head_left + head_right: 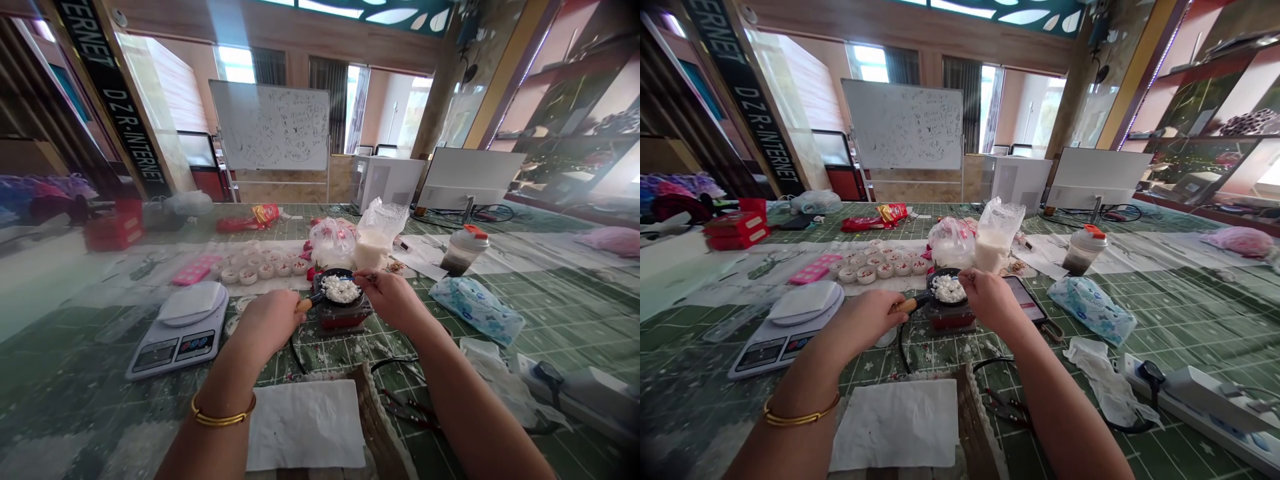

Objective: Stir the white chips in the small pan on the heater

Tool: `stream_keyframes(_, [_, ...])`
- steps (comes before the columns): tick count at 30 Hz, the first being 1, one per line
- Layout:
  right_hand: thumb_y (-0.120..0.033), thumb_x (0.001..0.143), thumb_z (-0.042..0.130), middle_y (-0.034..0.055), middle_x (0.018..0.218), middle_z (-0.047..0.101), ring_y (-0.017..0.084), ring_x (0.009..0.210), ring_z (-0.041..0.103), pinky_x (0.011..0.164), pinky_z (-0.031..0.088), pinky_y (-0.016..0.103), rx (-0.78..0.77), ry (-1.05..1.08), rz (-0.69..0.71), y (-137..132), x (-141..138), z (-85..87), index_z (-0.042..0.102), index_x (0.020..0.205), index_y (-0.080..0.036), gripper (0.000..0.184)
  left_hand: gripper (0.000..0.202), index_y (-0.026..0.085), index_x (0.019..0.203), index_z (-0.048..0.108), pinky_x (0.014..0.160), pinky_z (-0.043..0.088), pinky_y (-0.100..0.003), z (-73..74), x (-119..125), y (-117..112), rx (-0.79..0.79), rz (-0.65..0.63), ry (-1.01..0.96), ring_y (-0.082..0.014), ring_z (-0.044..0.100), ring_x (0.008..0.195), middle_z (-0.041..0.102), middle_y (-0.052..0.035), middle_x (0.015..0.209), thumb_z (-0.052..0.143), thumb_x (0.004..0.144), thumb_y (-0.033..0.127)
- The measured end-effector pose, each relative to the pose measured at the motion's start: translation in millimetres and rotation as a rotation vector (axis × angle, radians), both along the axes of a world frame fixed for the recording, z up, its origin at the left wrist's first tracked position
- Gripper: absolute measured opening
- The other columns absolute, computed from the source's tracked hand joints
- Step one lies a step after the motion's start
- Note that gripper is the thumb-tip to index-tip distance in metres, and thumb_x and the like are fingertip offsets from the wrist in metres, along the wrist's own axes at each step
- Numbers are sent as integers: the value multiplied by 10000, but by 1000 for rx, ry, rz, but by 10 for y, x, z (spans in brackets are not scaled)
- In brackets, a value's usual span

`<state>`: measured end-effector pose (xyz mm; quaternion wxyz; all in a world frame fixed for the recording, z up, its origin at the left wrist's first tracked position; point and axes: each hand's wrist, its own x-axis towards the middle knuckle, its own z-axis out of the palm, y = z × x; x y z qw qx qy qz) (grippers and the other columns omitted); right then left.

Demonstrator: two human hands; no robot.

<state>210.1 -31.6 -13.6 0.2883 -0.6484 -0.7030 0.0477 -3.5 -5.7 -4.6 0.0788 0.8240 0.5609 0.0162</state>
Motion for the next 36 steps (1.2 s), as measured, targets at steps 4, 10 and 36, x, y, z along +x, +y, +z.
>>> stream_keyframes(4, [-351,863,373,62,845,679,191,773,608,657,405,261,45,10,17,2,-41,-16,619,1031,-204,332,195,223,744,577,498,255,-240,5,1,-5,5,-7,3,-176,569,671,633,-34,743,457,755,375])
stream_keyframes(10, [-349,867,370,66,826,666,187,769,591,656,405,262,42,-14,52,-37,-61,-10,619,1032,-207,330,182,225,718,567,502,262,-238,6,3,-3,3,-14,18,-179,570,666,633,-24,738,458,755,365])
stream_keyframes(36, [-349,860,374,57,799,668,176,723,594,621,396,252,-18,-21,68,-82,-69,31,632,1019,-210,333,207,223,763,595,520,304,-241,33,13,-22,-18,-7,16,-185,584,676,643,-37,753,464,767,382])
